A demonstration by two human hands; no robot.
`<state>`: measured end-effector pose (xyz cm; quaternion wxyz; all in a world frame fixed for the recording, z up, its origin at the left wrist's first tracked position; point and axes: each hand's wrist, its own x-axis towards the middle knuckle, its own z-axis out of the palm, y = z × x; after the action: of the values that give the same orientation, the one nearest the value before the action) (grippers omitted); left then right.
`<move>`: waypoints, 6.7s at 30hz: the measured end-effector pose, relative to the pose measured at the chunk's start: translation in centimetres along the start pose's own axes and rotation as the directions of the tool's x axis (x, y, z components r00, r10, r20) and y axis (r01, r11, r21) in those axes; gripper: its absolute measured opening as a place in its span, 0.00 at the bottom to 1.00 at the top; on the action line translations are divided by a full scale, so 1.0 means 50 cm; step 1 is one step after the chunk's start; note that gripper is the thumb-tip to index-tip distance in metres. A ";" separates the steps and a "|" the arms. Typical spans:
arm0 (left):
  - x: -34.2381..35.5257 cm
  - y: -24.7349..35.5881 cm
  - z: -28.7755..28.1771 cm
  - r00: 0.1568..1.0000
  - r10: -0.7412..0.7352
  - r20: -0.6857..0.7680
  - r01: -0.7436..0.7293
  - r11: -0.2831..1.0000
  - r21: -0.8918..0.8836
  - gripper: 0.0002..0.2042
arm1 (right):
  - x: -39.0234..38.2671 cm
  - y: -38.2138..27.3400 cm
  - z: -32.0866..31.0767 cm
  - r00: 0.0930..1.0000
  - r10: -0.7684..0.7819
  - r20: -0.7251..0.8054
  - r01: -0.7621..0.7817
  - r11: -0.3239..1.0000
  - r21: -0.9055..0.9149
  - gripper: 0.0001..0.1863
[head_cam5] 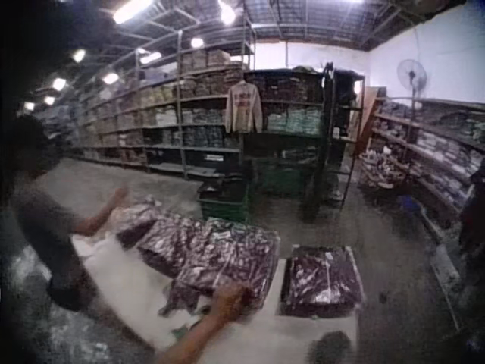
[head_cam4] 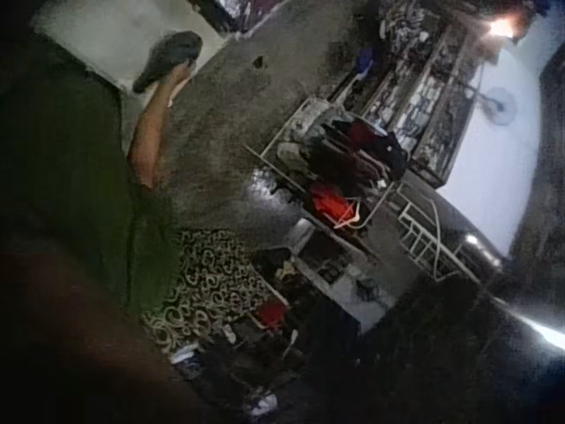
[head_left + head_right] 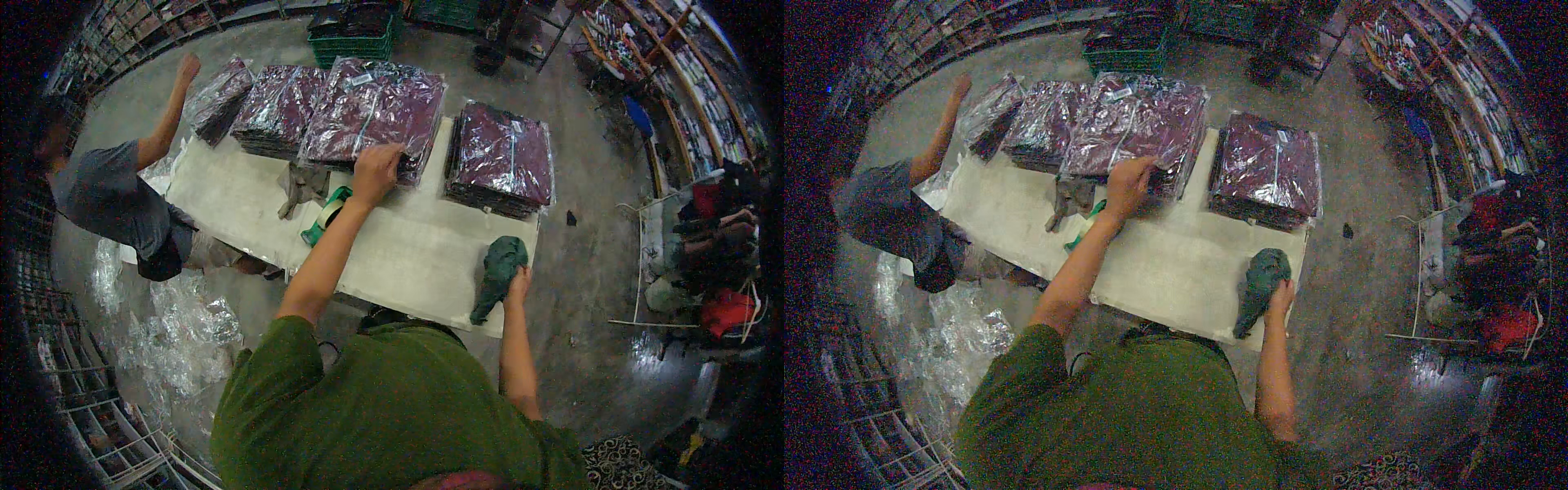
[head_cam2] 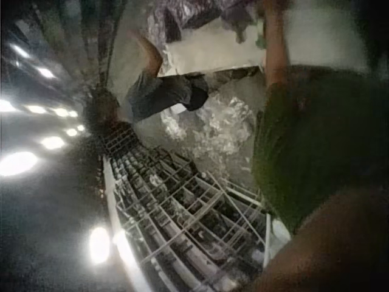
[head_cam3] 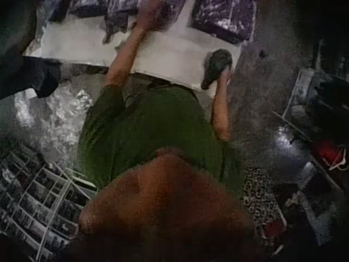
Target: The person packs plastic-wrapped clothing items into larger plastic bags, using a green tape dispenser to seal the bags, and moves the prepared items aside.
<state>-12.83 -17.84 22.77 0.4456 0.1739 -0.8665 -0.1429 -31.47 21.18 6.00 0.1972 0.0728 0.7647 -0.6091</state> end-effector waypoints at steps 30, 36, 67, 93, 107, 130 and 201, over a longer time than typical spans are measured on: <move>0.286 0.423 -0.279 0.857 -0.516 -0.012 0.359 0.613 -0.704 0.14 | -0.154 0.024 -0.217 0.994 0.088 0.065 -0.110 0.796 0.595 0.21; 0.059 0.267 -0.050 0.418 -0.651 0.634 0.630 -0.294 -0.718 0.12 | -0.118 -0.005 -0.262 0.989 0.125 0.076 -0.144 0.736 0.661 0.21; -0.618 0.149 0.129 0.714 -0.597 0.366 0.377 0.768 0.517 0.26 | -0.188 0.110 0.032 0.452 -0.183 0.873 0.891 0.143 -0.431 0.37; -0.671 0.171 0.097 0.619 -0.713 0.329 0.502 0.682 0.532 0.28 | -0.155 0.077 0.548 0.359 -0.411 0.838 0.919 0.000 -0.393 0.30; -0.749 0.164 0.115 0.780 -0.582 0.231 0.418 0.759 0.499 0.22 | -0.301 0.064 0.426 0.278 -0.005 0.961 0.957 0.085 -0.276 0.31; -0.657 0.192 0.089 0.717 -0.652 0.246 0.488 0.722 0.491 0.25 | -0.043 0.017 0.272 0.431 -0.273 0.860 0.848 -0.203 -0.489 0.27; -0.638 0.262 0.091 0.732 -0.454 0.508 0.238 0.869 0.433 0.30 | -0.148 0.149 0.096 0.738 -0.493 0.460 0.566 0.082 -0.820 0.29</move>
<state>-1.56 8.00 2.44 0.0793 0.3548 -0.9238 -0.1204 -21.08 19.37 1.28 -0.0085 -0.3544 0.9314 -0.0824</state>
